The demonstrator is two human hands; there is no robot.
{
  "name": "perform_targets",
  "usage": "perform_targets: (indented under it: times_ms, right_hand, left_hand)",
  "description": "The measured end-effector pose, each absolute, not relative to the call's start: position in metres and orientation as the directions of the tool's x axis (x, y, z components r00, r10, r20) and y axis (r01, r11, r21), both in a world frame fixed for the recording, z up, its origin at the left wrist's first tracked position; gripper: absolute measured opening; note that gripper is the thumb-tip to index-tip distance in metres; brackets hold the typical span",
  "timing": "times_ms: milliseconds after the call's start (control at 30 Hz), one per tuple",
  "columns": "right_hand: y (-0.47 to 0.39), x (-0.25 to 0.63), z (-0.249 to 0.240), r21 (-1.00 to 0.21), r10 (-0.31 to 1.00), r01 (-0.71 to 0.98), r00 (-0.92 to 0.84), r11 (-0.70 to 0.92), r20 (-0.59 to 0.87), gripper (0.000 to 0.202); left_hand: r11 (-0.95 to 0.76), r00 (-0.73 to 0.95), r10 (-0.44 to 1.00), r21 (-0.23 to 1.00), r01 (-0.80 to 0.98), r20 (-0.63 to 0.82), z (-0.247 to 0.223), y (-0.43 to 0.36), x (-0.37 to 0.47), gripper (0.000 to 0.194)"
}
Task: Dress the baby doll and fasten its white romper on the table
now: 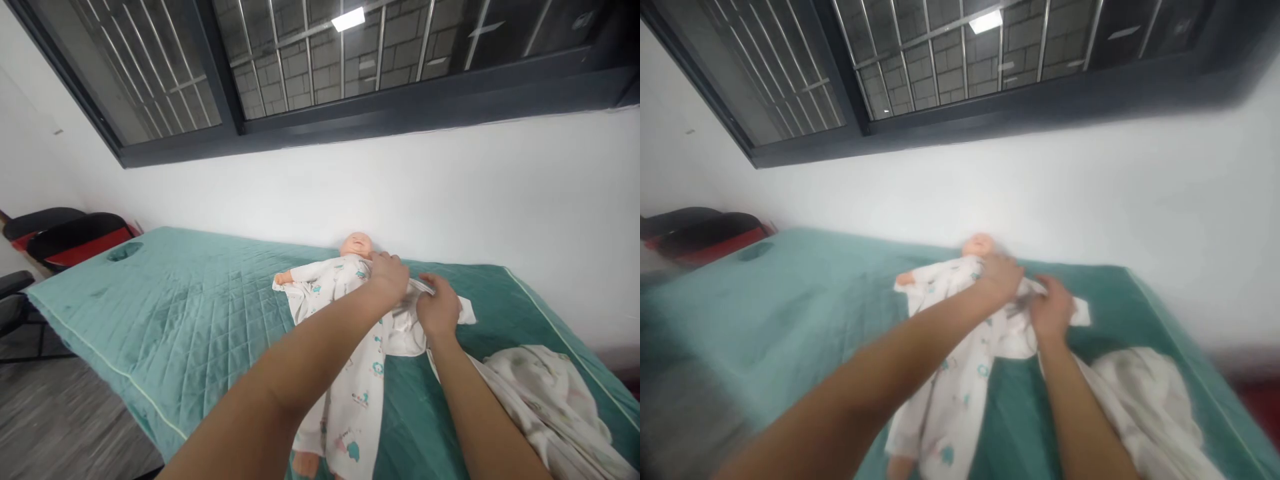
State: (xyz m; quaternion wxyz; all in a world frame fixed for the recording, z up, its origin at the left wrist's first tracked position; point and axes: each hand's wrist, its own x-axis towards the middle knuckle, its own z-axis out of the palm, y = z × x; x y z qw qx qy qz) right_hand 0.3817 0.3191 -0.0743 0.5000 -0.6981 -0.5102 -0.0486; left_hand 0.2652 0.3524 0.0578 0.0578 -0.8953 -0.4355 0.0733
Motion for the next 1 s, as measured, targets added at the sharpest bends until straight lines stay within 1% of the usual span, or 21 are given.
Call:
perform_targets:
  times_ms: [100,233,333,433,567,667,800,900,1000]
  right_hand:
    - [0.32,0.382,-0.077,-0.69,0.676,0.724,0.498,0.021,0.544,0.049]
    - [0.32,0.379,-0.073,-0.737,0.693,0.676,0.528,0.008,0.492,0.045]
    - [0.318,0.376,-0.068,-0.722,0.738,0.691,0.502,-0.03,0.45,0.038]
    - [0.317,0.374,-0.066,-0.691,0.763,0.721,0.471,-0.044,0.443,0.036]
    - [0.316,0.377,-0.067,-0.714,0.739,0.699,0.498,-0.033,0.454,0.039]
    - [0.316,0.379,-0.068,-0.737,0.723,0.675,0.521,-0.024,0.454,0.037]
    - [0.315,0.381,-0.066,-0.743,0.712,0.67,0.526,-0.01,0.465,0.034]
    - [0.314,0.383,-0.063,-0.741,0.69,0.672,0.539,-0.004,0.484,0.035]
    - [0.312,0.386,-0.059,-0.736,0.663,0.677,0.549,0.005,0.509,0.037]
  left_hand:
    - [-0.626,0.621,0.779,-0.165,0.762,-0.084,0.052,0.353,0.264,0.039]
    - [-0.698,0.693,0.716,-0.123,0.705,-0.09,0.037,0.35,0.266,0.034]
    - [-0.732,0.726,0.682,-0.095,0.675,-0.095,0.028,0.354,0.268,0.029]
    - [-0.746,0.739,0.666,-0.084,0.661,-0.101,0.026,0.362,0.27,0.026]
    - [-0.767,0.756,0.641,-0.097,0.634,-0.133,0.03,0.374,0.269,0.026]
    - [-0.779,0.766,0.627,-0.113,0.617,-0.143,0.036,0.382,0.263,0.026]
    - [-0.758,0.746,0.652,-0.149,0.636,-0.134,0.047,0.393,0.251,0.022]
    - [-0.738,0.732,0.673,-0.181,0.651,-0.11,0.054,0.399,0.243,0.026]
    - [-0.73,0.731,0.677,-0.203,0.653,-0.082,0.058,0.402,0.234,0.035]
